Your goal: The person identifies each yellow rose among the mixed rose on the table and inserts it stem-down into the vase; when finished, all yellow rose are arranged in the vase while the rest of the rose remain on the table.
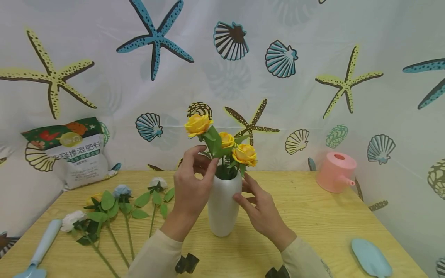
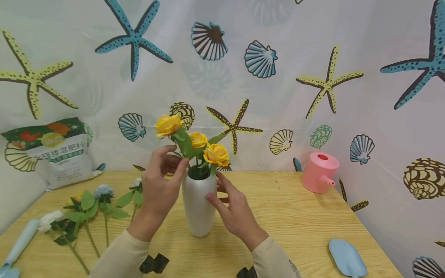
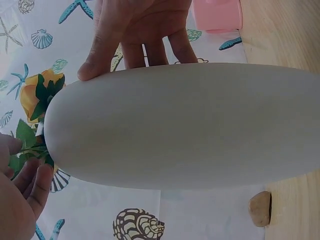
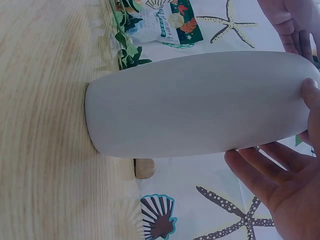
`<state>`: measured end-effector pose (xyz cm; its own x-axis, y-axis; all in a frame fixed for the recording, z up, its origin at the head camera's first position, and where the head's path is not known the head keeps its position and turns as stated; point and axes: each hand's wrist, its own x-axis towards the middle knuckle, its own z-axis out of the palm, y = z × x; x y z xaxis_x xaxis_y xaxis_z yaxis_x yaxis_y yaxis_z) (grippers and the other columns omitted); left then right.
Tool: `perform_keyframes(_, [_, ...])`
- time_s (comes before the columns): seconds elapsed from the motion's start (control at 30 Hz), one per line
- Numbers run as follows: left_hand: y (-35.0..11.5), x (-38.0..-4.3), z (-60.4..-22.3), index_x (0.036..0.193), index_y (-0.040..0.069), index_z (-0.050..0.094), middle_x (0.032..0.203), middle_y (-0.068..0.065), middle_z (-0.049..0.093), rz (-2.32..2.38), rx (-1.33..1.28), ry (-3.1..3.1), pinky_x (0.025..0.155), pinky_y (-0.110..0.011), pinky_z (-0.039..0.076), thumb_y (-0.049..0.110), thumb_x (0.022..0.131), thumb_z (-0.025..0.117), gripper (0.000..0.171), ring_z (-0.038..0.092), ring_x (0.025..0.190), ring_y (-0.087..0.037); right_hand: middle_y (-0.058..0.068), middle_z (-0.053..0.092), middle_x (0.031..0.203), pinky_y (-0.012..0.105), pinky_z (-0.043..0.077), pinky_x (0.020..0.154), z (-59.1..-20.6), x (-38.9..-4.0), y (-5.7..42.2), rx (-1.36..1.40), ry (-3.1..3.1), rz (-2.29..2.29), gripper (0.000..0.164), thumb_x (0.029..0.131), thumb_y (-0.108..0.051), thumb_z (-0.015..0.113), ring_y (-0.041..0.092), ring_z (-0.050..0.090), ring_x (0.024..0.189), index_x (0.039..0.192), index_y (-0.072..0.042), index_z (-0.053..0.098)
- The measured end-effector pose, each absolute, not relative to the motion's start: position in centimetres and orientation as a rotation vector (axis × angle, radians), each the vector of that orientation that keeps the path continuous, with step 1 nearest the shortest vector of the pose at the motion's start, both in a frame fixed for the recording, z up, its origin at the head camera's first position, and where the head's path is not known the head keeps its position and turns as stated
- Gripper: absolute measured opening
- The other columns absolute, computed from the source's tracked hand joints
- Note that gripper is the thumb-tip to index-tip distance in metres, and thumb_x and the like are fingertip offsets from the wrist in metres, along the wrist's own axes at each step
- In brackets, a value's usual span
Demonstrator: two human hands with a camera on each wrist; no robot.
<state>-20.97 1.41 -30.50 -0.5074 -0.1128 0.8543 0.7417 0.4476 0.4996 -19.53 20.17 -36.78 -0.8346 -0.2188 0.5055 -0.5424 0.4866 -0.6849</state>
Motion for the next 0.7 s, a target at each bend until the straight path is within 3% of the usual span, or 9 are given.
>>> perform_keyframes(0.33, [1.2, -20.9, -31.1, 0.108, -0.003, 0.064, 0.08, -0.012, 0.07, -1.181, -0.538, -1.833, 0.059, -0.028, 0.056, 0.003, 0.086, 0.078, 0.026, 0.065, 0.065, -0.018, 0.019, 0.06, 0.142, 0.04, 0.06, 0.088, -36.5, -19.4, 20.0, 0.624, -2.4, 1.302, 0.065, 0.1, -0.022, 0.062, 0.032, 0.065, 0.12, 0.157, -0.007, 0.033])
perform_keyframes(0.53, [0.5, -20.9, -31.9, 0.092, 0.002, 0.071, 0.084, -0.01, 0.069, -1.143, -0.548, -1.884, 0.055, -0.028, 0.052, 0.007, 0.085, 0.081, 0.013, 0.064, 0.07, -0.017, 0.018, 0.061, 0.141, 0.038, 0.06, 0.087, -36.6, -19.4, 20.0, 0.625, -2.393, 1.292, 0.064, 0.1, -0.021, 0.062, 0.032, 0.066, 0.119, 0.157, -0.009, 0.034])
perform_keyframes(0.7, [-0.3, -20.8, -32.4, 0.09, 0.006, 0.073, 0.086, -0.006, 0.068, -1.16, -0.541, -1.96, 0.057, -0.026, 0.051, 0.012, 0.086, 0.081, 0.011, 0.063, 0.072, -0.014, 0.018, 0.062, 0.139, 0.04, 0.061, 0.085, -36.6, -19.4, 20.0, 0.637, -2.38, 1.284, 0.064, 0.1, -0.02, 0.063, 0.032, 0.067, 0.117, 0.157, -0.012, 0.035])
